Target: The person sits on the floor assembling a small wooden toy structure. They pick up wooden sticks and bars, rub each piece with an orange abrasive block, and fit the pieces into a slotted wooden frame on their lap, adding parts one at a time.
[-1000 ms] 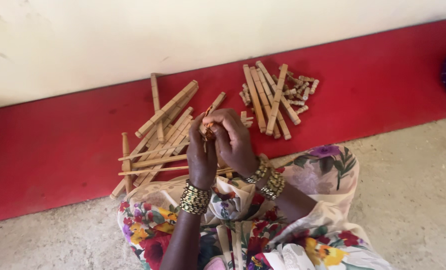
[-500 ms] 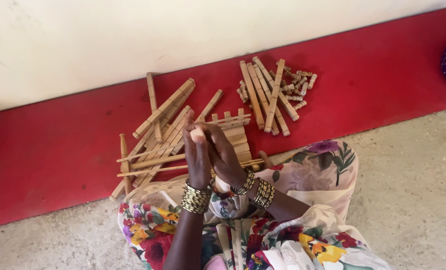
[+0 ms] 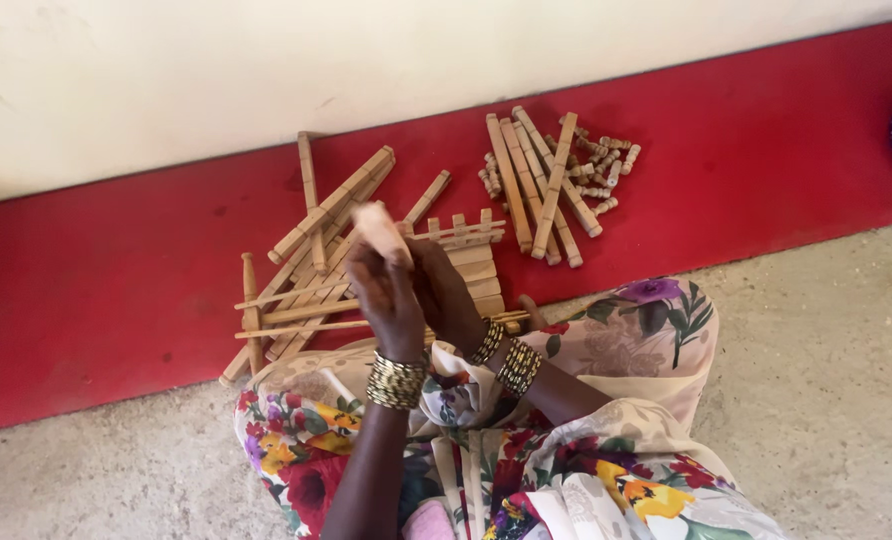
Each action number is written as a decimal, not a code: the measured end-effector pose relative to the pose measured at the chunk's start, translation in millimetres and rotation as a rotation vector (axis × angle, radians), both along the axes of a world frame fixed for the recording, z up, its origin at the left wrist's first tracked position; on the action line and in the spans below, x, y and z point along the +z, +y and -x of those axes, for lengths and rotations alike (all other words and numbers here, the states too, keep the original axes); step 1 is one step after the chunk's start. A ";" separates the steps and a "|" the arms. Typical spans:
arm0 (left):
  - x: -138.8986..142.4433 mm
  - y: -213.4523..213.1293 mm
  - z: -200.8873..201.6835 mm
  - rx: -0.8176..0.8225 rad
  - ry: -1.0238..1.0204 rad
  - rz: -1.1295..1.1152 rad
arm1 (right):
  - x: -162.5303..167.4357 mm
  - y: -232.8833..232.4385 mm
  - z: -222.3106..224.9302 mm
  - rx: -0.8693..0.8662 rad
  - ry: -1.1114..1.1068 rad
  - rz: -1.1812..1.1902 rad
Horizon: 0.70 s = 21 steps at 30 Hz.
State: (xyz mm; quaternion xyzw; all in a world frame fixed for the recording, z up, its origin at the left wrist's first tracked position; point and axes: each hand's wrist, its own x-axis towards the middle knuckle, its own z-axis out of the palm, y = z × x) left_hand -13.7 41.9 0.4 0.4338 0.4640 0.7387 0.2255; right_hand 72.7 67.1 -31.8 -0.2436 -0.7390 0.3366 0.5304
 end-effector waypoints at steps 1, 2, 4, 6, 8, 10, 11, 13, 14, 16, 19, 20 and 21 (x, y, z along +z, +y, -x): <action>6.8 1.0 4.8 0.023 -0.040 -0.006 | 4.3 -0.2 -1.1 -0.021 -0.021 -0.035; 15.8 2.3 11.5 0.045 -0.081 -0.011 | 7.7 -0.6 -3.9 -0.040 -0.056 -0.004; 36.5 3.6 26.7 0.032 -0.221 -0.083 | 10.3 -2.6 -12.4 -0.073 -0.125 0.056; 55.8 2.7 44.8 -0.043 -0.418 -0.223 | 8.1 -4.6 -23.7 -0.084 -0.235 0.065; 68.3 -1.9 62.9 -0.067 -0.415 -0.278 | 3.4 -5.8 -33.2 -0.089 -0.298 0.074; 70.5 -0.2 66.8 -0.087 -0.393 -0.255 | -0.7 -5.5 -37.5 -0.086 -0.318 0.084; 67.9 1.7 63.2 -0.094 -0.373 -0.203 | -1.9 -4.6 -37.2 -0.063 -0.282 0.097; 58.5 8.7 51.2 -0.125 -0.320 0.022 | -1.7 -1.7 -34.5 -0.021 -0.205 0.123; 52.8 14.5 41.4 -0.149 -0.290 0.192 | -0.6 0.1 -32.8 0.070 -0.187 0.281; 37.2 8.6 19.5 -0.336 -0.167 0.237 | 2.4 3.3 -31.4 0.256 -0.149 0.597; 21.0 -8.3 17.6 -0.363 0.097 0.200 | 4.9 6.3 -38.0 0.571 0.080 0.626; 17.0 -9.3 17.5 -0.356 0.103 0.211 | 4.6 7.0 -42.0 0.512 -0.005 0.619; 13.6 -9.7 18.4 -0.345 0.108 0.222 | 3.7 7.6 -46.5 0.457 -0.093 0.611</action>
